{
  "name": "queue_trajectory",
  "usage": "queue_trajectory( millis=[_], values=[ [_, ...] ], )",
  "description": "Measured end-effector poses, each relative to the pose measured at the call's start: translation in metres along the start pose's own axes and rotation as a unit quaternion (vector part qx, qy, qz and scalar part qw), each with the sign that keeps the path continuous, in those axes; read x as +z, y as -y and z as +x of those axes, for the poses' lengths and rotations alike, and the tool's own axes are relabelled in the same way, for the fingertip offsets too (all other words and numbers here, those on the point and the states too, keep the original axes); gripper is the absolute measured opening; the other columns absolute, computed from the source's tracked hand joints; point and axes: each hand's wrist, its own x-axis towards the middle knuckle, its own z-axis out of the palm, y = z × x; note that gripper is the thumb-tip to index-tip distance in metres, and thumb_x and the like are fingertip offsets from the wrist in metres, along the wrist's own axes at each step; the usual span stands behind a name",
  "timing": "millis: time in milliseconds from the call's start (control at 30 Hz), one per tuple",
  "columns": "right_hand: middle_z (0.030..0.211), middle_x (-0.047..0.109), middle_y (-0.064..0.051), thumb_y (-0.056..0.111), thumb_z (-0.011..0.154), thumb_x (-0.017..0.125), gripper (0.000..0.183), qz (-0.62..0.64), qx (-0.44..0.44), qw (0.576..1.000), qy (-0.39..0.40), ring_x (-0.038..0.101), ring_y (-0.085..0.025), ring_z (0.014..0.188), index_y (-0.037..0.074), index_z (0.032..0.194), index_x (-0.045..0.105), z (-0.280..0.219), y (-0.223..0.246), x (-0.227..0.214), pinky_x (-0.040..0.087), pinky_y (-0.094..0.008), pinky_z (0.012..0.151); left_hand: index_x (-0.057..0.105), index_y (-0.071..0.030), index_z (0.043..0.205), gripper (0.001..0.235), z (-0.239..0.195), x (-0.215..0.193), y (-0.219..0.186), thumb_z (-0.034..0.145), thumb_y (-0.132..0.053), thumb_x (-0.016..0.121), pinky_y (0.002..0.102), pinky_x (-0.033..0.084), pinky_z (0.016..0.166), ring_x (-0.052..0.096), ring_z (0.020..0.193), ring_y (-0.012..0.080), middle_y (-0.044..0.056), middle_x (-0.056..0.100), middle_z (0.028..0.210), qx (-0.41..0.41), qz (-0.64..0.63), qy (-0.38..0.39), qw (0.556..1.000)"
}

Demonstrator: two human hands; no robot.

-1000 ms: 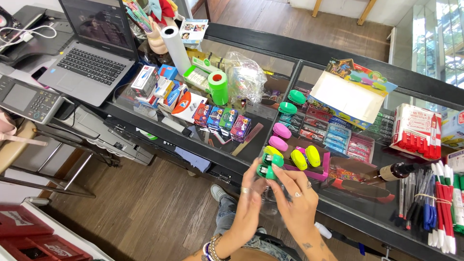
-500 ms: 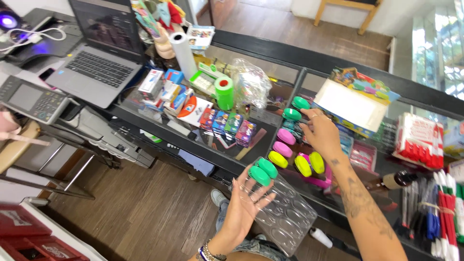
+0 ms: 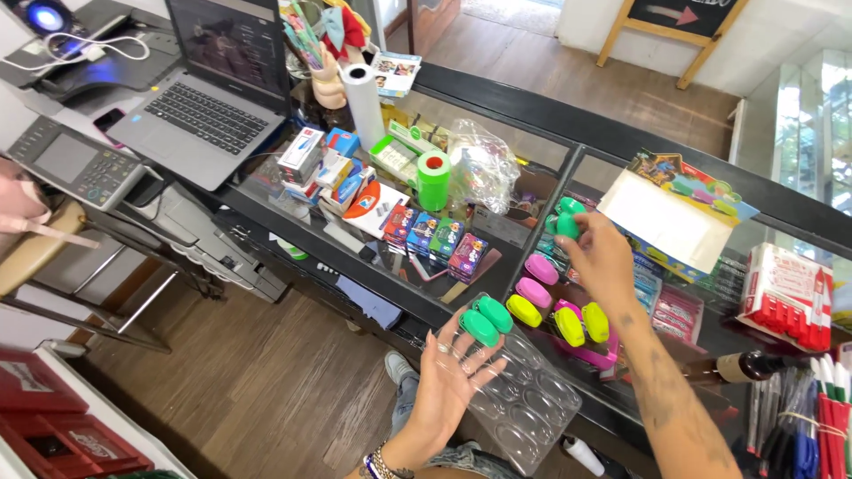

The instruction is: Organizing small colorful egg-shaped erasers into a plastic tray on a shop counter.

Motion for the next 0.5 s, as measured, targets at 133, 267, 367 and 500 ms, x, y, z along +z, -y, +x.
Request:
queue_trajectory(
  millis=[133, 267, 367, 500],
  values=[
    [0.119, 0.072, -0.007, 0.024, 0.097, 0.076, 0.029, 0.201, -0.035, 0.978, -0.029, 0.07, -0.02, 0.095, 0.012, 0.123, 0.072, -0.092, 0.061, -0.054, 0.058, -0.035, 0.084, 0.034, -0.015, 0.169, 0.082, 0.006, 0.008, 0.006, 0.1, -0.057, 0.048, 0.056, 0.052, 0.117, 0.062, 0.139, 0.041, 0.018, 0.059, 0.153, 0.03, 0.044, 0.042, 0.998],
    [0.114, 0.075, -0.003, 0.024, 0.088, 0.085, 0.039, 0.251, -0.08, 0.963, -0.056, 0.071, -0.017, 0.098, 0.016, 0.125, 0.075, -0.16, 0.085, -0.05, 0.06, -0.031, 0.086, 0.028, -0.02, 0.171, 0.08, 0.016, 0.008, 0.02, 0.103, -0.058, 0.048, 0.051, 0.051, 0.12, 0.064, 0.133, 0.0289, 0.01, 0.055, 0.155, 0.066, 0.05, 0.105, 0.991],
    [0.123, 0.073, -0.009, 0.022, 0.094, 0.079, 0.037, 0.217, -0.112, 0.968, -0.058, 0.071, -0.021, 0.098, 0.012, 0.129, 0.073, -0.177, 0.082, -0.02, 0.061, -0.033, 0.085, 0.023, -0.019, 0.173, 0.088, 0.012, 0.017, 0.024, 0.1, -0.062, 0.048, 0.04, 0.055, 0.109, 0.063, 0.132, 0.0207, 0.008, 0.053, 0.157, 0.059, 0.098, 0.099, 0.988],
    [0.122, 0.071, -0.01, 0.021, 0.095, 0.079, 0.038, 0.158, -0.154, 0.97, -0.101, 0.069, -0.025, 0.105, 0.008, 0.131, 0.071, -0.192, 0.087, 0.001, 0.06, -0.038, 0.094, 0.017, -0.019, 0.175, 0.09, 0.001, 0.023, 0.021, 0.101, -0.063, 0.045, 0.038, 0.053, 0.109, 0.059, 0.132, 0.0156, 0.006, 0.05, 0.158, 0.072, 0.158, 0.108, 0.979]
  ],
)
